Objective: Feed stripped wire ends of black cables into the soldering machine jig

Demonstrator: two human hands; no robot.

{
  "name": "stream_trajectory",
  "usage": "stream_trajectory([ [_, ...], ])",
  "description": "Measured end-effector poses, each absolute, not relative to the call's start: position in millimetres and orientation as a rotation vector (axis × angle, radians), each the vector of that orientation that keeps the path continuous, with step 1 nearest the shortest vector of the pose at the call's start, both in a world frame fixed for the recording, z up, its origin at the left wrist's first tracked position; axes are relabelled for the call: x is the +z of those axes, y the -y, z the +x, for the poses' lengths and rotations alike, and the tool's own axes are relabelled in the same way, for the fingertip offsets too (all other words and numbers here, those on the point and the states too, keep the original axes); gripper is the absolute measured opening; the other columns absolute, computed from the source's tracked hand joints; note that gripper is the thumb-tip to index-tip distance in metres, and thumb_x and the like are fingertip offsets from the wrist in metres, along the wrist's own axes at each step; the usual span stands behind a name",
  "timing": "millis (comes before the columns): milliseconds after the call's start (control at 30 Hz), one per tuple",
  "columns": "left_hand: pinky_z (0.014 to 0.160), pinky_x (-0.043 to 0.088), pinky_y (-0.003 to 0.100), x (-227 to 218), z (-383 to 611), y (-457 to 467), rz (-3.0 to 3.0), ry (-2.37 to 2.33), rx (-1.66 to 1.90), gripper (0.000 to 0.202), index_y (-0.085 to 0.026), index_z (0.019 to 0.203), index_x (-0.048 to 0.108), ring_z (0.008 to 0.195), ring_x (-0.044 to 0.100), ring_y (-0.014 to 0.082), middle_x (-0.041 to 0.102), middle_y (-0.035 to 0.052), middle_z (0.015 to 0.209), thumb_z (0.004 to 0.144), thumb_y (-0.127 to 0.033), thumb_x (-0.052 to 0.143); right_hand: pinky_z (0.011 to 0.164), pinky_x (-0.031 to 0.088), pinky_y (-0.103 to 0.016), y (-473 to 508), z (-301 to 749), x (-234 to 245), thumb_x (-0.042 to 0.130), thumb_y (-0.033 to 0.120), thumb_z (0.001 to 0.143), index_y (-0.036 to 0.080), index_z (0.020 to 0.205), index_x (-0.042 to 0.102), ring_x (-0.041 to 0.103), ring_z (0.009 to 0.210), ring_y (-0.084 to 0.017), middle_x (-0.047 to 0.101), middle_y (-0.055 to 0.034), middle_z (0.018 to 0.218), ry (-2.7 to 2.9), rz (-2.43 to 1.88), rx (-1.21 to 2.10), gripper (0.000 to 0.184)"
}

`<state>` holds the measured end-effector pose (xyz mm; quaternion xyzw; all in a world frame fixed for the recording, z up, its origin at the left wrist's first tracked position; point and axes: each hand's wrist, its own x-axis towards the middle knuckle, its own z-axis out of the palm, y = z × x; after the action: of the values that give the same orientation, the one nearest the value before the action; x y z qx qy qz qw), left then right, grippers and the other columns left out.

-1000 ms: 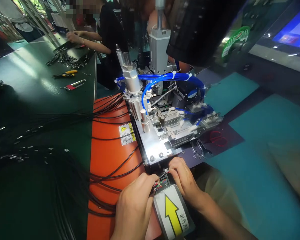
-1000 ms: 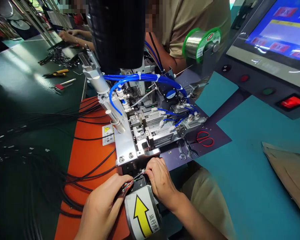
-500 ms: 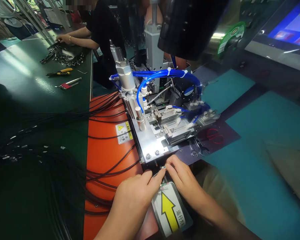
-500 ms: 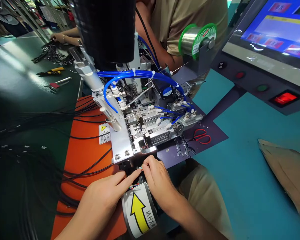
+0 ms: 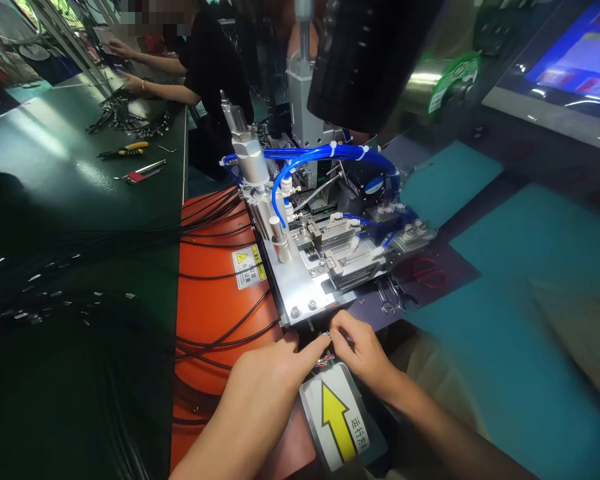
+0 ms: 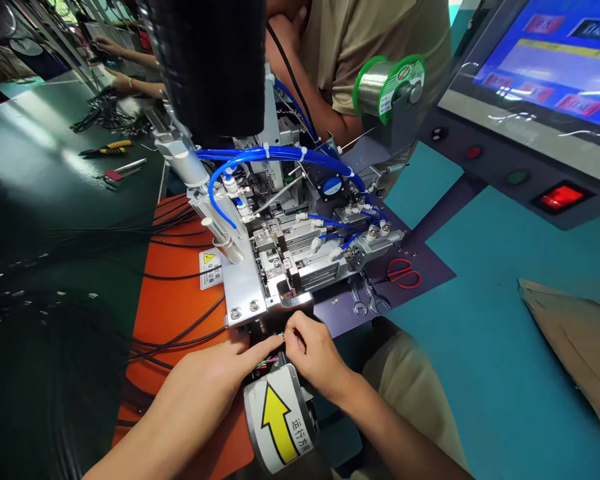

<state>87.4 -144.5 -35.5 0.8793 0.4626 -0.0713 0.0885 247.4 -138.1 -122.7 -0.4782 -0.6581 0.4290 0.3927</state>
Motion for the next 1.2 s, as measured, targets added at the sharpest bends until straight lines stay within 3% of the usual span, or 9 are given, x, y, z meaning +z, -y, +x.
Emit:
stream_trajectory([
  [133, 0.053, 0.046, 0.025, -43.6, 82.2, 151.8, 2.601, -1.387, -0.061, 0.056, -0.037, 0.124, 0.044, 0.075, 0.061, 0.0200, 0.061, 0.0026, 0.095, 0.078, -0.005, 0.045, 0.046, 0.028, -0.022, 133.6, 249.8, -111.3, 0.037, 0.025, 0.075, 0.020, 0.059, 0.037, 0.034, 0.050, -0.011, 0.036, 0.0040, 0.054, 1.618, -1.212, 1.288, 0.017],
  [233, 0.055, 0.047, 0.028, -54.4, 71.6, 161.7, 2.610, -1.414, 0.177, 0.051, -0.029, 0.123, 0.046, 0.078, 0.058, 0.0222, 0.058, 0.0072, 0.093, 0.078, -0.005, 0.040, 0.045, 0.028, -0.021, 132.7, 250.9, -107.7, 0.040, 0.026, 0.073, 0.019, 0.059, 0.039, 0.034, 0.050, -0.010, 0.037, 0.0042, 0.054, 1.559, -1.218, 1.364, 0.016],
  [400, 0.062, 0.046, 0.025, -62.9, 55.8, 170.3, 2.318, -1.405, 0.534, 0.023, -0.020, 0.099, 0.058, 0.077, 0.054, 0.0176, 0.054, 0.0055, 0.085, 0.087, -0.014, 0.039, 0.045, 0.028, -0.021, 135.0, 247.5, -109.1, 0.041, 0.027, 0.070, 0.019, 0.060, 0.041, 0.035, 0.047, -0.009, 0.038, 0.0046, 0.052, 1.455, -1.259, 1.405, 0.013],
  [600, 0.054, 0.038, 0.022, -57.1, 48.4, 167.0, 2.282, -1.331, 0.530, 0.027, -0.019, 0.094, 0.059, 0.064, 0.049, 0.0137, 0.049, 0.0021, 0.072, 0.090, -0.013, 0.033, 0.045, 0.029, -0.020, 136.0, 245.6, -109.6, 0.044, 0.025, 0.067, 0.018, 0.059, 0.042, 0.036, 0.046, -0.009, 0.040, 0.0052, 0.052, 1.376, -1.268, 1.426, 0.011],
  [967, 0.051, 0.030, 0.024, -53.5, 47.9, 160.3, 2.493, -1.324, 0.376, 0.028, -0.018, 0.092, 0.059, 0.060, 0.044, 0.0144, 0.046, 0.0013, 0.071, 0.088, -0.012, 0.031, 0.040, 0.037, -0.020, 136.4, 246.9, -107.4, 0.049, 0.025, 0.069, 0.019, 0.060, 0.043, 0.044, 0.041, -0.010, 0.041, 0.0062, 0.048, 1.227, -1.222, 1.603, 0.012],
  [1200, 0.058, 0.036, 0.028, -55.0, 49.4, 161.0, 2.462, -1.360, 0.404, 0.025, -0.018, 0.095, 0.058, 0.069, 0.047, 0.0174, 0.049, 0.0036, 0.077, 0.089, -0.012, 0.035, 0.041, 0.037, -0.021, 141.9, 257.6, -109.9, 0.040, 0.037, 0.081, 0.019, 0.069, 0.042, 0.041, 0.043, -0.009, 0.044, 0.0040, 0.060, 1.127, -1.183, 1.634, 0.022],
])
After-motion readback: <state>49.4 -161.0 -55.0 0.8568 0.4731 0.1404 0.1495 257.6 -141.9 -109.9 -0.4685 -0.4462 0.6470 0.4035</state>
